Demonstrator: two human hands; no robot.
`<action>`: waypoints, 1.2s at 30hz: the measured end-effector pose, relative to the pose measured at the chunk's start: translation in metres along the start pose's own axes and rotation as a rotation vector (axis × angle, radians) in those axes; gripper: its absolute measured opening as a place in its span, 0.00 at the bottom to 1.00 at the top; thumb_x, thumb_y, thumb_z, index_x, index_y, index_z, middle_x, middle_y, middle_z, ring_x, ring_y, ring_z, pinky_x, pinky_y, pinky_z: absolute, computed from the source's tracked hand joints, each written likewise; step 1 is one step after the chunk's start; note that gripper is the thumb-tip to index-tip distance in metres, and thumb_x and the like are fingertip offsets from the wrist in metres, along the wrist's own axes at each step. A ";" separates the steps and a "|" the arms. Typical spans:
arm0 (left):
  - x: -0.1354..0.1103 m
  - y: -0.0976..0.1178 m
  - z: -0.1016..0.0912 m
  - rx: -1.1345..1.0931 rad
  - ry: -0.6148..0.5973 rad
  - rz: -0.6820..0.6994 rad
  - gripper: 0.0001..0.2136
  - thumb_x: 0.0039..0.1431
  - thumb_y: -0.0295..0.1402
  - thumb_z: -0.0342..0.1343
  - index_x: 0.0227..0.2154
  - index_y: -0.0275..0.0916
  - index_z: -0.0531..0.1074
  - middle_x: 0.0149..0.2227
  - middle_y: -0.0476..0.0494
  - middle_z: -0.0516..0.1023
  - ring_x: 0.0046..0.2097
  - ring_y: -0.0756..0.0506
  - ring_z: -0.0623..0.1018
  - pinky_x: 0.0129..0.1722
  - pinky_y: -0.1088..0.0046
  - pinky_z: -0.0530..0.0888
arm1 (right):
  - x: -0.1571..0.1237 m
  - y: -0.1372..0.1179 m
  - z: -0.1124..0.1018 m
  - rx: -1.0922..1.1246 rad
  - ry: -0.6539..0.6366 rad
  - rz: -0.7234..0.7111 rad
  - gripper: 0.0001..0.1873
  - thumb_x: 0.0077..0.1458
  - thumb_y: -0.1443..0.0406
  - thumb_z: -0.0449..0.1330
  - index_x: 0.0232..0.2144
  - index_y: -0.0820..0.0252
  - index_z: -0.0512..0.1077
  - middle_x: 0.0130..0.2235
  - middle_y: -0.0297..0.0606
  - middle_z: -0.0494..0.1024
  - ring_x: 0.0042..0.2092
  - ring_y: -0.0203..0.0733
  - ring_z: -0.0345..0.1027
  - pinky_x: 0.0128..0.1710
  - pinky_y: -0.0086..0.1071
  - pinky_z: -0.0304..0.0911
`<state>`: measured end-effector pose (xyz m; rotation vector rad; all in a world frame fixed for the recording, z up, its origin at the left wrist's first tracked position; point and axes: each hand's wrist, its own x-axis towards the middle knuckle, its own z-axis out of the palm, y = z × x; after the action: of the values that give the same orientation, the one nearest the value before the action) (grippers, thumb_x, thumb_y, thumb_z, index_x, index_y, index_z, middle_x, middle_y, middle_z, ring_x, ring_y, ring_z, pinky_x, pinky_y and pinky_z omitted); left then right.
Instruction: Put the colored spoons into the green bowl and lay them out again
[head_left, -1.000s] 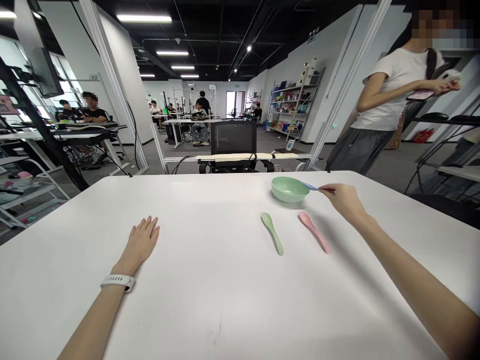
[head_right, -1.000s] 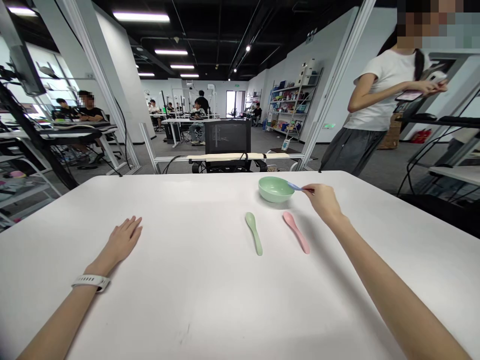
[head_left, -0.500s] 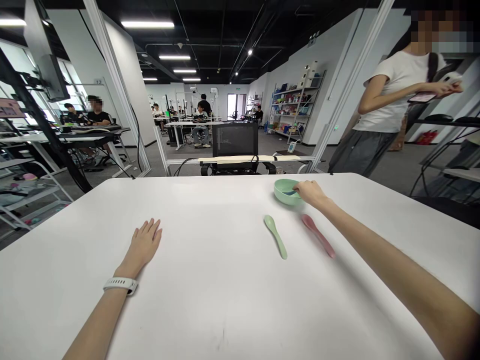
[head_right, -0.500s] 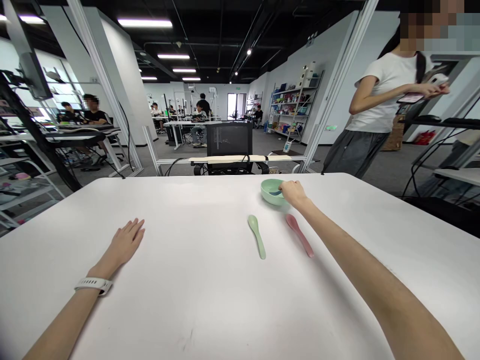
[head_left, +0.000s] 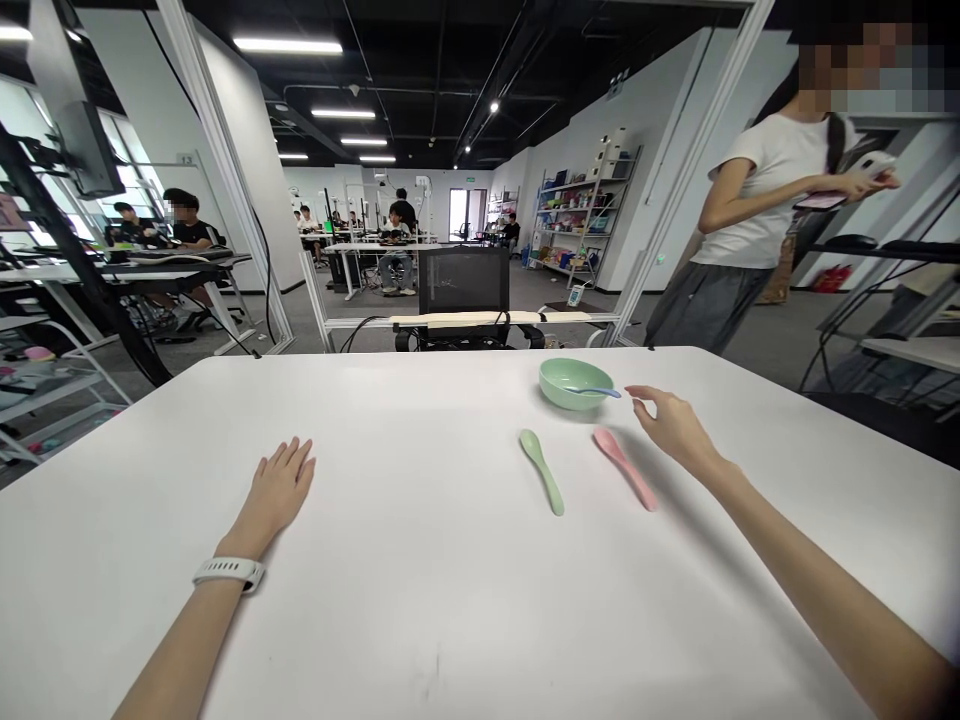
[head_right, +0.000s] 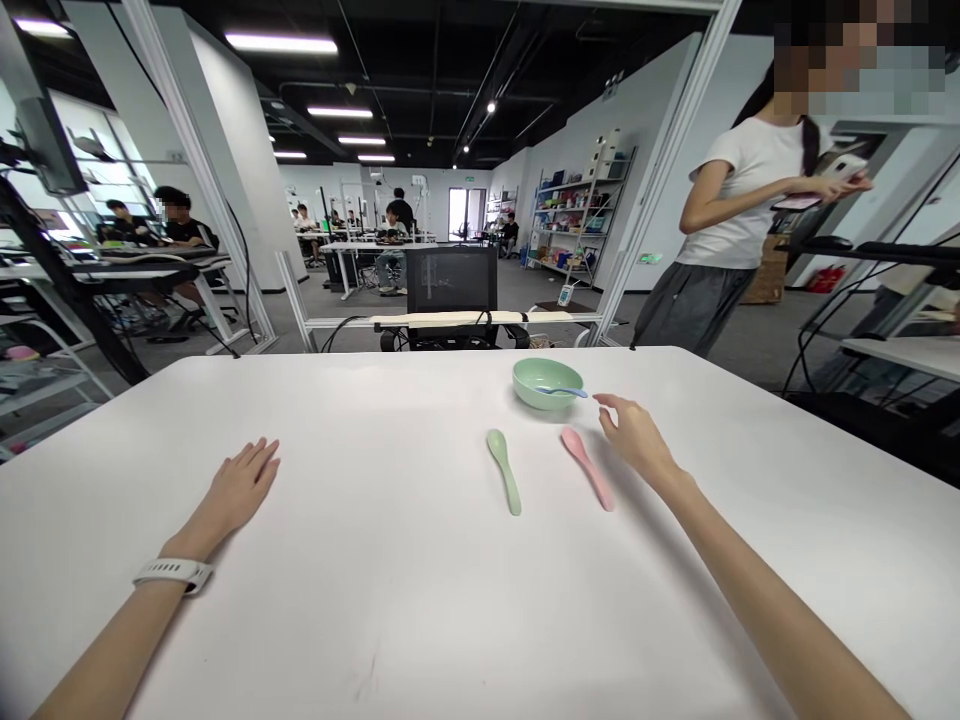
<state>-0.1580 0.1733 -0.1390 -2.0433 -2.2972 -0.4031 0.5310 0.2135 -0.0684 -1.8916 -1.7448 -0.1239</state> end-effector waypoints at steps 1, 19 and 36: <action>0.000 0.000 0.000 0.001 -0.002 -0.003 0.36 0.78 0.44 0.34 0.77 0.35 0.71 0.82 0.28 0.69 0.83 0.31 0.67 0.81 0.39 0.64 | -0.011 0.008 0.004 0.019 -0.023 0.017 0.29 0.73 0.62 0.50 0.63 0.63 0.85 0.64 0.56 0.88 0.65 0.63 0.83 0.68 0.51 0.75; 0.001 0.003 -0.003 0.013 -0.045 -0.020 0.38 0.78 0.44 0.31 0.79 0.30 0.68 0.84 0.28 0.64 0.84 0.31 0.64 0.83 0.41 0.60 | -0.060 0.054 0.048 0.114 -0.160 -0.025 0.29 0.73 0.59 0.50 0.61 0.61 0.86 0.70 0.54 0.83 0.76 0.64 0.74 0.75 0.57 0.71; 0.001 0.002 -0.003 0.048 -0.039 -0.010 0.35 0.80 0.42 0.35 0.79 0.34 0.69 0.83 0.29 0.65 0.84 0.33 0.66 0.83 0.43 0.62 | 0.090 -0.063 -0.010 -0.467 -0.326 -0.107 0.20 0.76 0.63 0.58 0.58 0.56 0.89 0.57 0.50 0.91 0.65 0.60 0.78 0.63 0.45 0.66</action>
<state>-0.1566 0.1735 -0.1353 -2.0357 -2.3159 -0.3079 0.4879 0.2888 -0.0007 -2.2425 -2.1853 -0.3006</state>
